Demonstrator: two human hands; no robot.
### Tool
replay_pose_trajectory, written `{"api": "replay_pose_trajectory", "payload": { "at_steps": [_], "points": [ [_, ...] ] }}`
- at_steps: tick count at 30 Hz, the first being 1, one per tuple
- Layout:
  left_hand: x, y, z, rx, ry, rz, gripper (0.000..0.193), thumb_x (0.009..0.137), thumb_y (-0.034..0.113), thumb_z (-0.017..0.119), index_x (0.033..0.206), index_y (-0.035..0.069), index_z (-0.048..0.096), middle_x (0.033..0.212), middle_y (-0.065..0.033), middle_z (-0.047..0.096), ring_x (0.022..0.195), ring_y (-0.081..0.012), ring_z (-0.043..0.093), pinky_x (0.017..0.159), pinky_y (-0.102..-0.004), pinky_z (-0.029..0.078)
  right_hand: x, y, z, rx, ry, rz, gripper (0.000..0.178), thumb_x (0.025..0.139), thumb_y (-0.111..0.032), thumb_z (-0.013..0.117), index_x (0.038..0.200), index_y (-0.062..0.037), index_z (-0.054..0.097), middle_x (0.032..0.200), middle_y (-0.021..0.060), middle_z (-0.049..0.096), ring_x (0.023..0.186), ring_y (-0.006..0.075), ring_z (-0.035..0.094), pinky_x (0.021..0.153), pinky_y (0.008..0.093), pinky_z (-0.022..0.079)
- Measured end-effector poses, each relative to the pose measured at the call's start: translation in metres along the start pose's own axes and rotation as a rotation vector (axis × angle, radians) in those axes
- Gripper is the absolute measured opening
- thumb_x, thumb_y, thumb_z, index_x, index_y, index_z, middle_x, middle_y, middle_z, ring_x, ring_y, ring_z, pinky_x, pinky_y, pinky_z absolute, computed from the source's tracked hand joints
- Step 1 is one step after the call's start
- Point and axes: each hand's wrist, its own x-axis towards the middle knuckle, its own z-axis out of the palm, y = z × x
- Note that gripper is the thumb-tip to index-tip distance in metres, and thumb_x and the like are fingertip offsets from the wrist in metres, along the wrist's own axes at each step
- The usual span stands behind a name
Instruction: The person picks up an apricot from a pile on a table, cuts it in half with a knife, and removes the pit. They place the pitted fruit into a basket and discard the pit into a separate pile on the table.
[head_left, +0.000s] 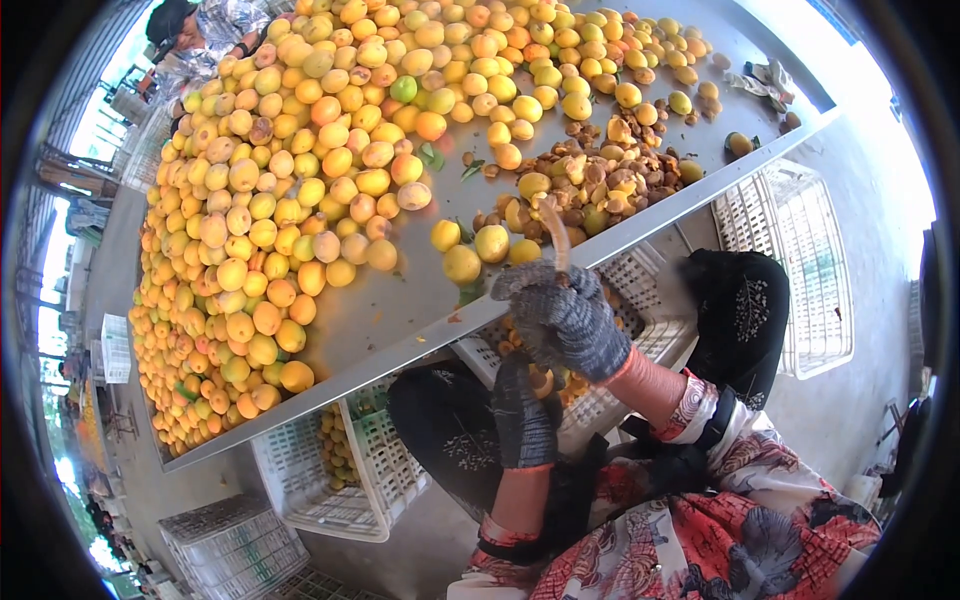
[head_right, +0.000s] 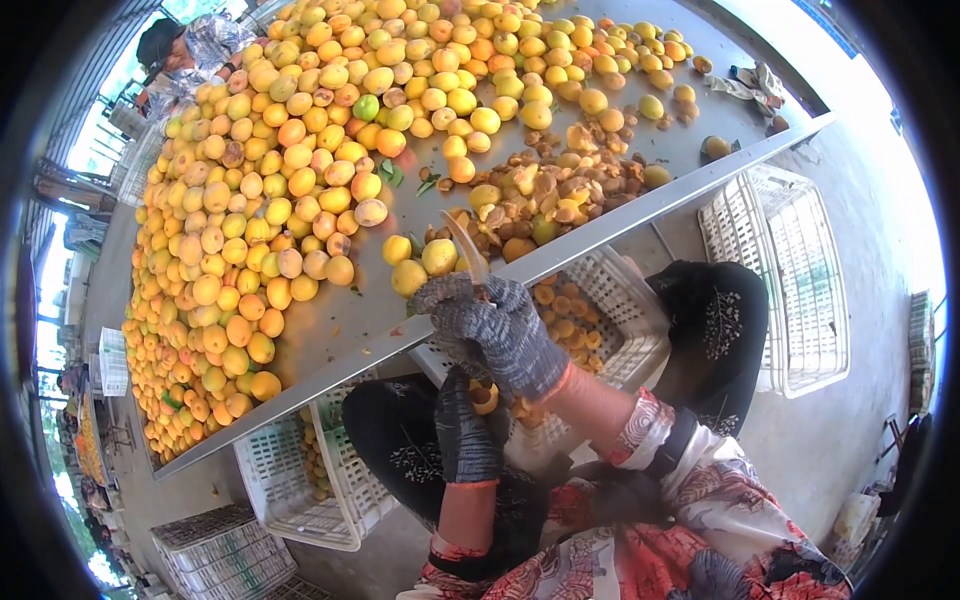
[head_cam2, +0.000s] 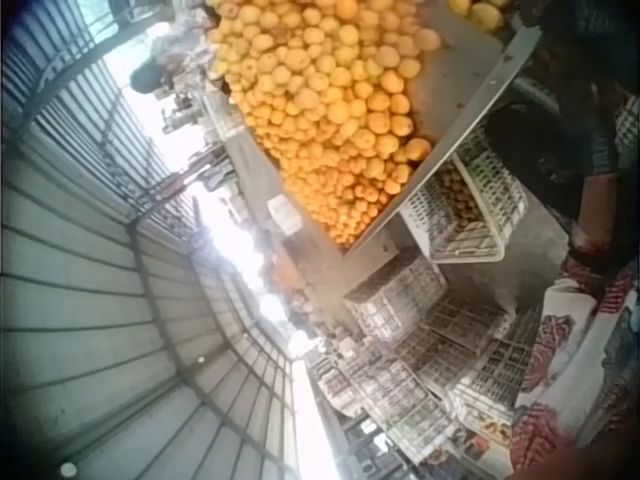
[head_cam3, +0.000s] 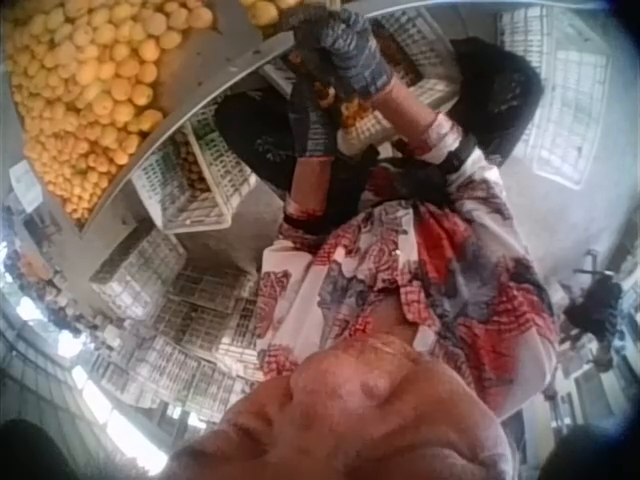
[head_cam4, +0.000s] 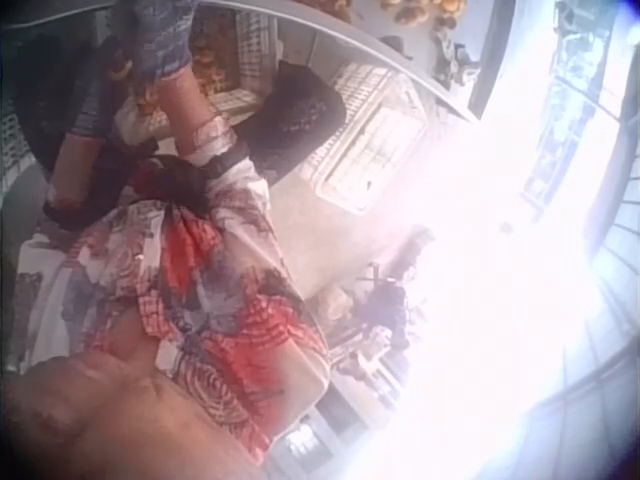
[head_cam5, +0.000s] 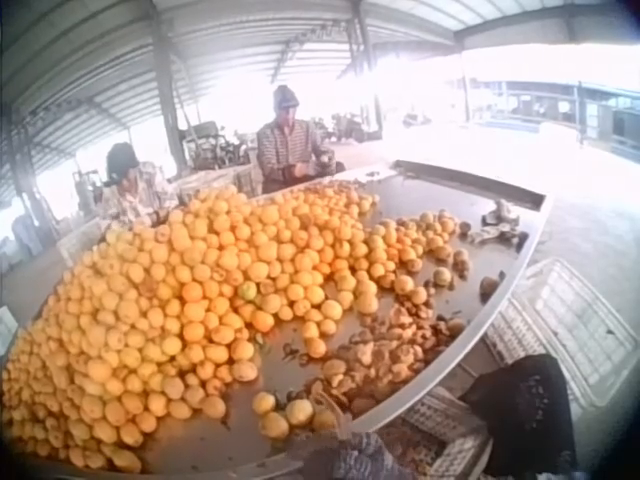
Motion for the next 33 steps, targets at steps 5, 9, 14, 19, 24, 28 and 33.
{"api": "replay_pose_trajectory", "payload": {
  "at_steps": [5,9,14,19,24,28,33],
  "points": [
    [0.0,0.035,-0.002,0.62,-0.178,0.409,0.026,0.071,0.013,0.058,0.092,0.001,0.052,0.081,-0.016,0.056,0.074,-0.0285,0.056,0.066,-0.0349,0.045,0.007,-0.003,0.0,0.512,0.002,0.257,0.026,0.076,-0.016,0.056,0.095,0.0013,0.056,0.059,0.0008,0.049,0.042,0.006,0.042,0.037,0.0182,0.032],
    [-0.011,0.04,0.013,0.643,0.1,0.324,0.025,0.07,0.012,0.06,0.09,-0.001,0.052,0.078,-0.015,0.057,0.07,-0.0264,0.056,0.065,-0.0342,0.045,0.001,-0.003,0.009,0.586,0.213,0.221,0.021,0.078,-0.017,0.053,0.094,-0.0038,0.053,0.053,0.0021,0.045,0.037,0.0105,0.04,0.034,0.0228,0.032],
    [-0.02,0.036,0.014,0.503,0.16,0.374,0.033,0.069,0.005,0.062,0.098,0.0,0.047,0.087,-0.0119,0.055,0.078,-0.0213,0.055,0.071,-0.0289,0.045,-0.001,-0.018,0.012,0.69,0.397,0.248,0.019,0.08,-0.02,0.051,0.092,-0.007,0.054,0.05,0.0011,0.043,0.033,0.01,0.034,0.032,0.0226,0.028],
    [-0.021,0.032,0.006,-0.338,-0.054,-0.156,0.03,0.077,0.021,0.057,0.099,0.002,0.048,0.088,-0.0106,0.054,0.079,-0.0207,0.055,0.071,-0.029,0.046,-0.003,-0.017,-0.003,0.657,0.215,0.287,0.022,0.08,-0.022,0.051,0.096,-0.0078,0.053,0.051,0.0,0.041,0.034,0.0096,0.033,0.032,0.0225,0.029],
    [-0.025,0.062,0.01,-0.807,-0.303,-0.703,0.029,0.072,0.013,0.063,0.095,0.001,0.051,0.086,-0.0082,0.058,0.071,-0.0184,0.057,0.065,-0.0296,0.048,-0.005,-0.035,-0.007,0.583,0.086,0.334,0.021,0.079,-0.02,0.052,0.092,-0.0041,0.055,0.049,0.0,0.041,0.035,0.0081,0.035,0.032,0.0207,0.028],
    [-0.025,0.045,0.013,-0.209,-0.305,-0.071,0.034,0.069,0.008,0.06,0.101,0.0,0.048,0.09,-0.0126,0.056,0.072,-0.0254,0.057,0.063,-0.0323,0.047,-0.002,-0.037,-0.002,0.507,-0.001,0.348,0.019,0.079,-0.016,0.053,0.09,-0.0014,0.056,0.05,-0.0012,0.043,0.037,0.0064,0.038,0.034,0.0184,0.029],
    [-0.016,0.005,0.014,0.286,-0.178,0.333,0.039,0.073,0.011,0.057,0.108,0.001,0.046,0.095,-0.0141,0.054,0.083,-0.0278,0.054,0.07,-0.0319,0.045,-0.022,-0.027,0.007,0.277,0.054,0.186,0.019,0.078,-0.011,0.056,0.095,-0.0029,0.059,0.066,-0.0005,0.056,0.052,0.0062,0.048,0.048,0.0169,0.038]
  ]
}}
